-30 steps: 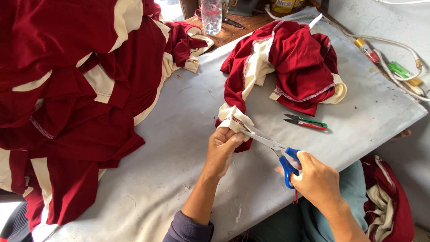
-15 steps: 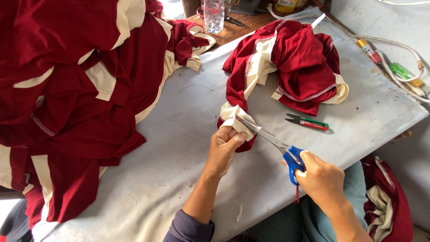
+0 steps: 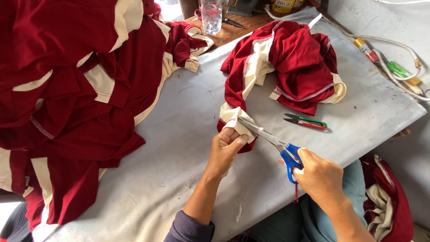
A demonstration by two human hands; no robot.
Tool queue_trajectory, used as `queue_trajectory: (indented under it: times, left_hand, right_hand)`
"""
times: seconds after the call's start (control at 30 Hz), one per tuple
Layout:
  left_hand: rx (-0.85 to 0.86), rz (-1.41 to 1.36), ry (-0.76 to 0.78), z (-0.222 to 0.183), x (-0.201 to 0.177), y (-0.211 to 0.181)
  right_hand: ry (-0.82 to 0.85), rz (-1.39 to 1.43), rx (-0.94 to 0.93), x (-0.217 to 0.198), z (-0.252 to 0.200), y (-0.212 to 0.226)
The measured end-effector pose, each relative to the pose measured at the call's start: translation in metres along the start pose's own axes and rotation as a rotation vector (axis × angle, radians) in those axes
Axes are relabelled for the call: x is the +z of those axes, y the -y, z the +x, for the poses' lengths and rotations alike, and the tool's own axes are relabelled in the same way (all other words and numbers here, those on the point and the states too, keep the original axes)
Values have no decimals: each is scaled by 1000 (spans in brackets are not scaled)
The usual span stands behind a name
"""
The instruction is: Trimming loose threads and excess fabric from finished or semi-finished garments using scissors and thread snips.
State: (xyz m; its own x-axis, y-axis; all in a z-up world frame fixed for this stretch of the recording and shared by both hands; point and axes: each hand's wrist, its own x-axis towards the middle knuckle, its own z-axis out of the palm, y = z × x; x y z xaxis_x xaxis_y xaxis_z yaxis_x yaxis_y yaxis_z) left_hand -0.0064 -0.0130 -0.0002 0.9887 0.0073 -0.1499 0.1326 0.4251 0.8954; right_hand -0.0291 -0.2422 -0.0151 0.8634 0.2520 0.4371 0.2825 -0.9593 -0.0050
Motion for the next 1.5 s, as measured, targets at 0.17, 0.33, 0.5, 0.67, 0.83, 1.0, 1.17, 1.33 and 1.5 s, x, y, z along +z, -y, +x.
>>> queue_trajectory:
  times: [0.17,0.33,0.5,0.67,0.83,1.0,1.17,1.33,1.5]
  left_hand:
    - [-7,54,0,-1,1,2]
    - [-36,62,5,-2,3,1]
    - [-35,45,1,-1,3,2]
    - [-17,24,5,-1,4,-2]
    - [331,9,-392,16,-25,6]
    - [298,112,-723,27,-56,-11]
    - [122,476,-508,27,-34,-5]
    - [161,795,-351,23,-26,-12]
    - [234,1083,-349,25,-33,-8]
  right_hand:
    - [89,-6,33,-4,-1,-2]
    - [155,24,79,-2,0,2]
    - [105,34,33,16,-11,-9]
    - [381,398,358,-22,15,11]
    - [321,735,534,-37,38,7]
    - [164,502,580,-3,51,-71]
    - [150,245,750,63,55,-198]
    - [191,-69,662,62,79,-187]
    - [-46,821,-293,32,94,-20]
